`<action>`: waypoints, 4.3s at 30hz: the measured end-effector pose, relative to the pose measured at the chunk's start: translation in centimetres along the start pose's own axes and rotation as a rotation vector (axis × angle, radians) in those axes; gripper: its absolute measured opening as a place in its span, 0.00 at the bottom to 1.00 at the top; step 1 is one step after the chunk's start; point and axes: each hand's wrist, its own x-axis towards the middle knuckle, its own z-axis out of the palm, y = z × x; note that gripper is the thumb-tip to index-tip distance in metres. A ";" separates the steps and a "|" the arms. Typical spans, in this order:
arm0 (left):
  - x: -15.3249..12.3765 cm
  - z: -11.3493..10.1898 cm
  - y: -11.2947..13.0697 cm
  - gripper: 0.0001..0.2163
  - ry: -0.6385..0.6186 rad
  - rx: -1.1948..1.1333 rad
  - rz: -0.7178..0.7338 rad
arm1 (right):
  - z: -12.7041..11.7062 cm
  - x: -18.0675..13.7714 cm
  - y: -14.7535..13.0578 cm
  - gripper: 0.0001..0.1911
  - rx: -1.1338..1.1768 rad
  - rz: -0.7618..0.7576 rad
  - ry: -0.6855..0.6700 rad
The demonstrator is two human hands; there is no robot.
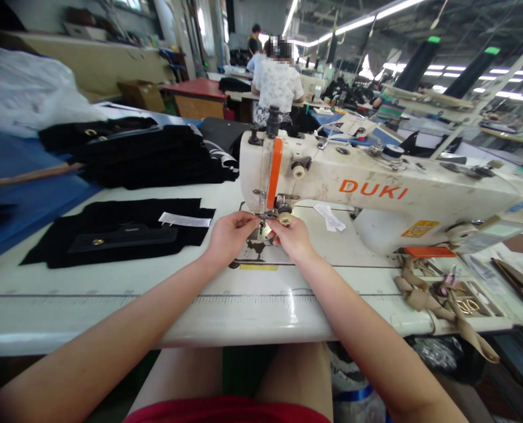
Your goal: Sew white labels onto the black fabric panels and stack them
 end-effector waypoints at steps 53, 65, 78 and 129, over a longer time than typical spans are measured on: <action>0.4 0.0 -0.5 0.03 -0.034 -0.244 -0.159 | -1.4 -1.5 -0.2 0.20 0.075 0.007 0.034; 0.6 0.1 -0.7 0.04 -0.019 -0.210 -0.148 | -1.3 -1.4 -0.2 0.21 0.072 0.003 0.049; 0.7 0.4 -1.2 0.05 -0.022 -0.187 -0.120 | -1.3 -1.5 -0.1 0.20 0.054 -0.003 0.054; -0.2 0.1 -0.2 0.04 -0.040 -0.209 -0.146 | -1.7 -1.2 0.7 0.19 -0.055 -0.040 0.066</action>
